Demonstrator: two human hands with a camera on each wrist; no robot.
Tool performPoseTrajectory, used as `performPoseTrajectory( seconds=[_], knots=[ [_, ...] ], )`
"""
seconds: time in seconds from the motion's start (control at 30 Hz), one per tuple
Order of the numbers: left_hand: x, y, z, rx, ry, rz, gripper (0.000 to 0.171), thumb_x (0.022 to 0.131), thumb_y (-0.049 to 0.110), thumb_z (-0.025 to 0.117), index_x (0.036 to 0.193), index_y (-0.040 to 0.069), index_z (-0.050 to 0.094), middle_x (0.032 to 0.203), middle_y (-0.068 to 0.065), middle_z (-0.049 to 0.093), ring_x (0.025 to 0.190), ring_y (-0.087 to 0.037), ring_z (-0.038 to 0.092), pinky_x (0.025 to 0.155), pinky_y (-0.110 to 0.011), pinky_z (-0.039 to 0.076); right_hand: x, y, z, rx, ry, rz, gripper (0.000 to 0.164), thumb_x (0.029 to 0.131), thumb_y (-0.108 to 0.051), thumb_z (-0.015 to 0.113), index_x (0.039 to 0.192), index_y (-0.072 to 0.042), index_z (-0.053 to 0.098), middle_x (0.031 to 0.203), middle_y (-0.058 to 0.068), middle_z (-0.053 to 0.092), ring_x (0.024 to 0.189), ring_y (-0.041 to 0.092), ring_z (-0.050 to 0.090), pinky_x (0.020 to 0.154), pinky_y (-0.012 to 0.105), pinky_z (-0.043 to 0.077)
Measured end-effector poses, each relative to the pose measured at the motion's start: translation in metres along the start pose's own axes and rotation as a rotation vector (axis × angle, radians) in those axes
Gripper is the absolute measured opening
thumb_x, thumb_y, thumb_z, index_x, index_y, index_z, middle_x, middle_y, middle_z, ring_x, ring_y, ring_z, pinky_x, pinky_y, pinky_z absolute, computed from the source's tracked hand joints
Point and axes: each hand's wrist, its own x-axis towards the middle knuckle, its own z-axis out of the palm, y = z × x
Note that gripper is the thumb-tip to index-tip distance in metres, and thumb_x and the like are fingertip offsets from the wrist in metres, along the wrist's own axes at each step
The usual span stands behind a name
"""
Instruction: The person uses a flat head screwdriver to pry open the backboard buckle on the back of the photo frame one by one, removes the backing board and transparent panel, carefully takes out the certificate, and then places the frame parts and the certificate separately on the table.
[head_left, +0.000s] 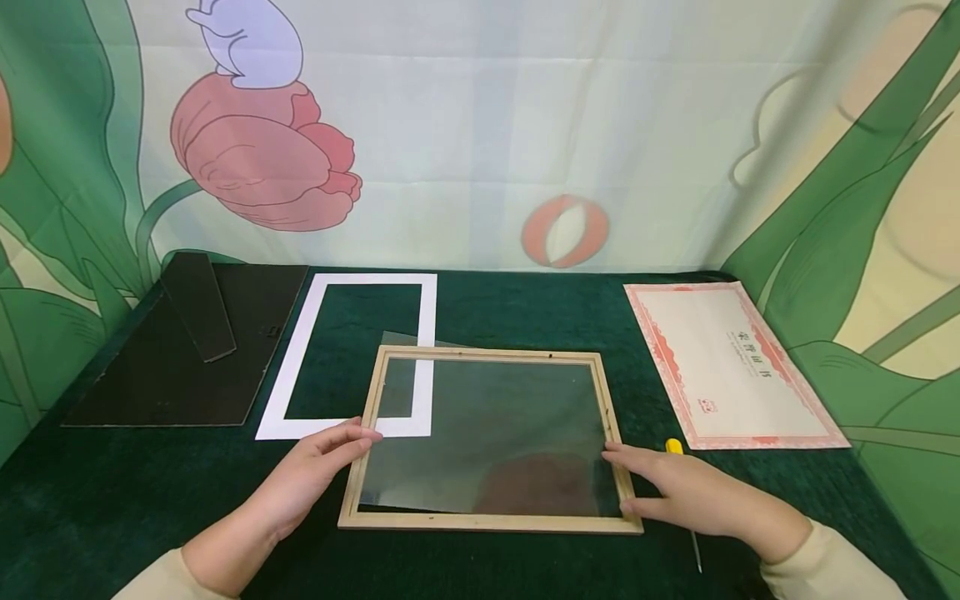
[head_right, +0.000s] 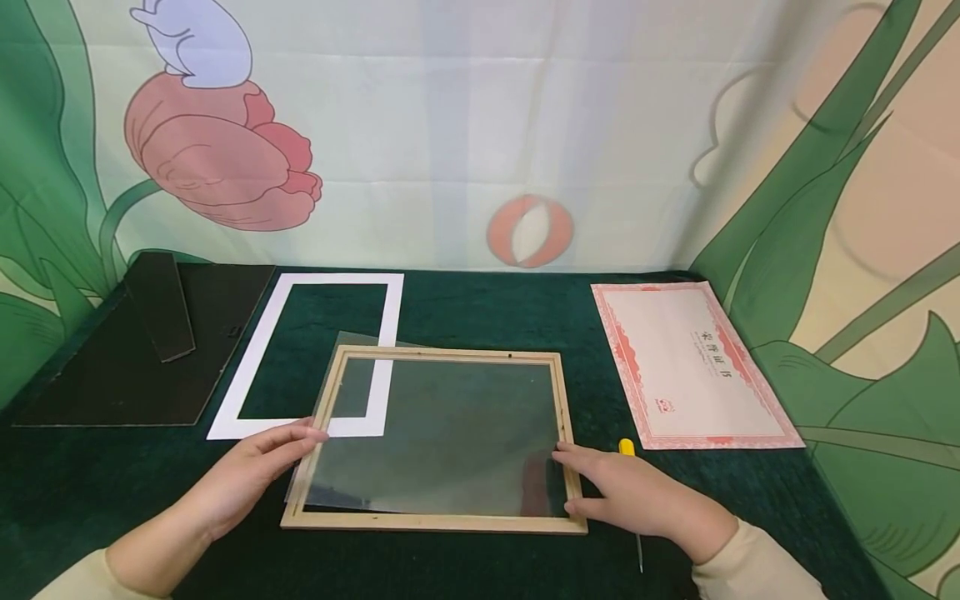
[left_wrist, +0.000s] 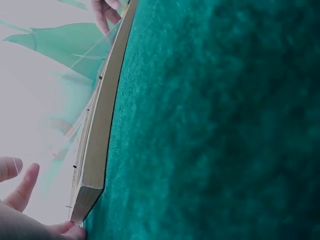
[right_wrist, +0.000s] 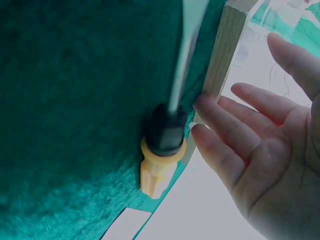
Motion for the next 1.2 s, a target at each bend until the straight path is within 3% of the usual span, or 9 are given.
performPoseTrajectory(
  seconds=[0.07,0.17,0.27,0.47,0.67,0.93,1.07,1.2],
  knots=[
    [-0.0003,0.0004,-0.0006,0.038,0.001,0.01,0.037,0.097,0.029,0.051,0.12,0.002,0.06,0.149,-0.019,0.025,0.137,-0.039,0.017,0.104,-0.06,0.015,0.0001,0.0002,0.0002,0.003,-0.001,0.0,0.066,0.084,-0.043,0.065,0.136,-0.005,0.047,0.14,0.011,0.044,0.122,0.028,0.047,0.093,0.05,0.041],
    [-0.0004,0.0002,-0.0009,0.075,0.005,0.025,0.036,0.096,0.029,0.051,0.119,0.003,0.061,0.149,-0.019,0.025,0.136,-0.04,0.019,0.103,-0.06,0.019,0.0001,0.0005,0.0003,0.007,-0.004,0.001,0.066,0.084,-0.043,0.065,0.136,-0.005,0.047,0.14,0.011,0.044,0.123,0.029,0.046,0.094,0.051,0.041],
    [-0.0006,-0.0006,-0.0002,0.074,0.014,0.037,0.037,0.095,0.032,0.053,0.119,0.005,0.062,0.143,-0.016,0.038,0.131,-0.036,0.032,0.102,-0.057,0.026,0.0003,0.0007,0.0003,0.007,-0.007,-0.003,0.066,0.085,-0.044,0.064,0.136,-0.005,0.047,0.141,0.011,0.043,0.123,0.029,0.046,0.094,0.051,0.04],
    [-0.0026,-0.0014,0.0006,-0.036,-0.005,0.036,0.044,0.093,0.034,0.056,0.123,0.002,0.058,0.125,-0.012,0.057,0.108,-0.024,0.057,0.093,-0.043,0.042,0.0,0.0015,0.0005,0.016,-0.001,-0.016,0.068,0.086,-0.044,0.063,0.137,-0.004,0.045,0.14,0.012,0.043,0.124,0.029,0.045,0.095,0.05,0.04],
    [-0.0039,0.0006,0.0005,-0.082,-0.013,0.053,0.043,0.095,0.03,0.055,0.124,-0.002,0.057,0.12,-0.013,0.06,0.102,-0.022,0.059,0.082,-0.033,0.042,-0.0003,0.003,0.0017,0.135,0.008,-0.012,0.077,0.086,-0.042,0.063,0.142,0.0,0.033,0.143,0.017,0.037,0.128,0.032,0.04,0.098,0.053,0.035],
    [-0.0053,0.0009,-0.001,-0.097,-0.032,0.069,0.044,0.095,0.028,0.054,0.126,-0.003,0.055,0.12,-0.015,0.061,0.104,-0.024,0.06,0.086,-0.035,0.045,-0.0008,0.0042,0.003,0.147,0.054,-0.032,0.083,0.088,-0.045,0.06,0.145,0.002,0.023,0.148,0.017,0.029,0.131,0.03,0.036,0.099,0.051,0.034],
    [-0.0058,0.0018,-0.0015,-0.1,-0.041,0.057,0.046,0.094,0.03,0.055,0.127,-0.003,0.055,0.113,-0.013,0.064,0.097,-0.023,0.063,0.081,-0.033,0.047,-0.0004,0.0041,0.0026,0.142,0.063,-0.016,0.083,0.088,-0.043,0.061,0.146,0.002,0.022,0.148,0.017,0.03,0.125,0.03,0.044,0.096,0.049,0.038],
    [-0.0076,0.0045,-0.0026,-0.091,-0.057,0.066,0.048,0.093,0.032,0.056,0.126,-0.003,0.055,0.111,-0.013,0.065,0.094,-0.022,0.064,0.079,-0.034,0.047,0.0008,0.0035,0.0017,0.155,0.09,0.02,0.083,0.088,-0.039,0.063,0.146,0.003,0.021,0.145,0.019,0.033,0.112,0.026,0.053,0.085,0.04,0.048]
  ],
)
